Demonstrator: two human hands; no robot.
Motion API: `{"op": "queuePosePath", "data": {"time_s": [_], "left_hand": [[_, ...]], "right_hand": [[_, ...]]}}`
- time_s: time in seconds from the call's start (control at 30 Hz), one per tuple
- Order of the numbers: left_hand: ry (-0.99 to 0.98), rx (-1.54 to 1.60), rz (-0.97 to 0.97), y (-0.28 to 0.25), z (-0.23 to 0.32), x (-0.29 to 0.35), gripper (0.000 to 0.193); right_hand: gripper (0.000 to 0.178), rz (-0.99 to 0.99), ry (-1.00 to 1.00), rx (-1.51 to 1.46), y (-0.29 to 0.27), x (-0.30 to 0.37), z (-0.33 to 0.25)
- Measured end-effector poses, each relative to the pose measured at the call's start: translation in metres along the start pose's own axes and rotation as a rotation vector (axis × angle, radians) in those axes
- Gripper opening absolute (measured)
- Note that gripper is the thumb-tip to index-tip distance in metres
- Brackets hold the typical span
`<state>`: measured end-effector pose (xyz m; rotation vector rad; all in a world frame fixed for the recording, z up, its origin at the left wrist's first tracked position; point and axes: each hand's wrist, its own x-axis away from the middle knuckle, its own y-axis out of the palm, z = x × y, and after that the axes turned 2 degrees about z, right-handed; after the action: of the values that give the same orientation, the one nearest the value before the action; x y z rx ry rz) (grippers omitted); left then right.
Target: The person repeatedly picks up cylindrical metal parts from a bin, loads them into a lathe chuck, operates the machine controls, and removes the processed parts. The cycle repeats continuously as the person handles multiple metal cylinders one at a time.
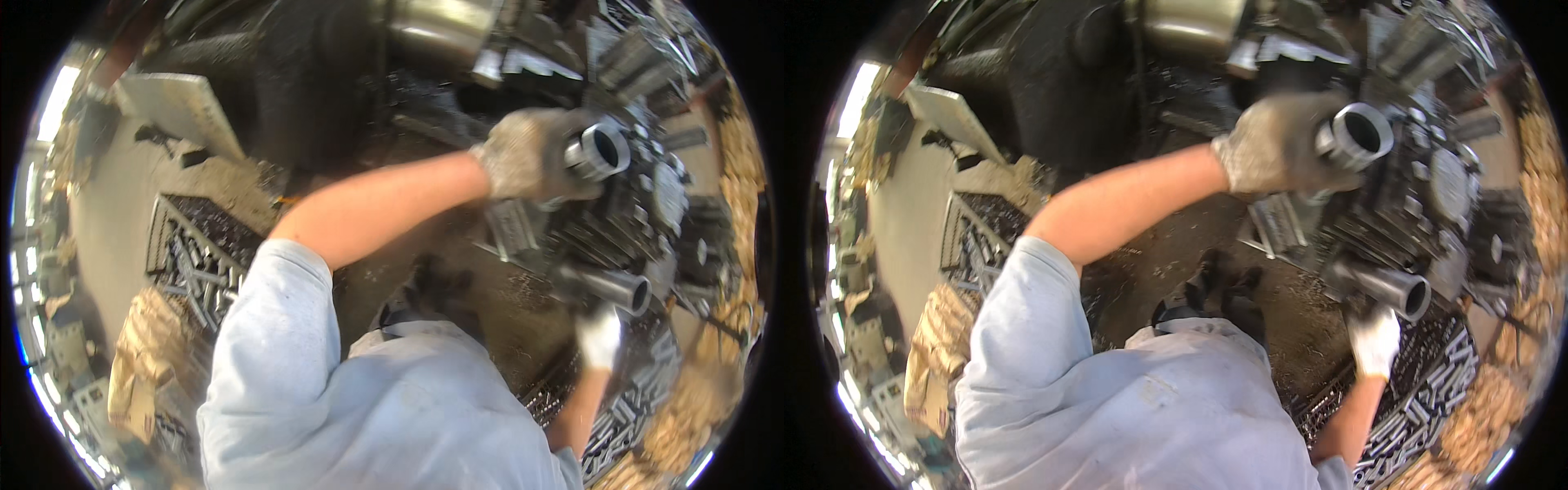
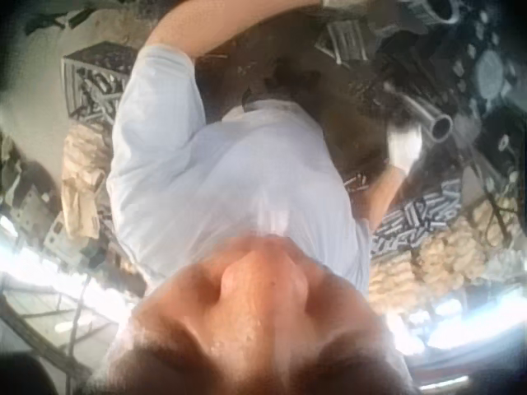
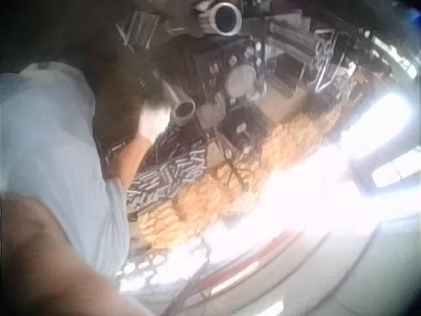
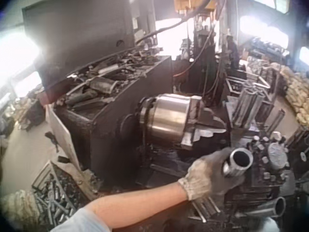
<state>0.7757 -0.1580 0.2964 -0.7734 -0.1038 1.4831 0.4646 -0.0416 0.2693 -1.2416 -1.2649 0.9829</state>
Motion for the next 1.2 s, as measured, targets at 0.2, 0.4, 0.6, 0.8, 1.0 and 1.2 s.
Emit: {"op": "queuePosePath", "data": {"time_s": [0.2, 0.4, 0.6, 0.8, 1.0, 1.2], "left_hand": [[-0.110, 0.303, -0.040, -0.119, -0.014, -0.006, 0.087], [-0.584, 1.738, 0.329, -0.063, -0.032, 0.093, 0.077], [-0.779, 1.530, 0.476, -0.016, -0.036, 0.119, 0.085], [-0.279, 1.550, 0.249, -0.006, 0.039, 0.087, 0.089], [-0.197, 0.855, 0.291, -0.039, -0.023, 0.083, 0.069], [-0.824, 0.666, 0.617, -0.015, -0.096, 0.225, 0.043]], "right_hand": [[0.027, 0.005, -0.572, -0.509, 0.027, 0.017, -0.065], [0.038, 0.130, -0.563, -0.303, 0.079, -0.034, -0.126], [0.047, -0.349, -0.444, -0.939, -0.033, -0.040, -0.149], [0.079, -0.617, -0.142, -1.062, -0.077, -0.034, -0.176], [0.071, 0.171, -1.029, -0.502, -0.198, -0.123, -0.143], [0.039, 0.169, -0.988, 0.589, -0.183, -0.296, -0.147]]}}
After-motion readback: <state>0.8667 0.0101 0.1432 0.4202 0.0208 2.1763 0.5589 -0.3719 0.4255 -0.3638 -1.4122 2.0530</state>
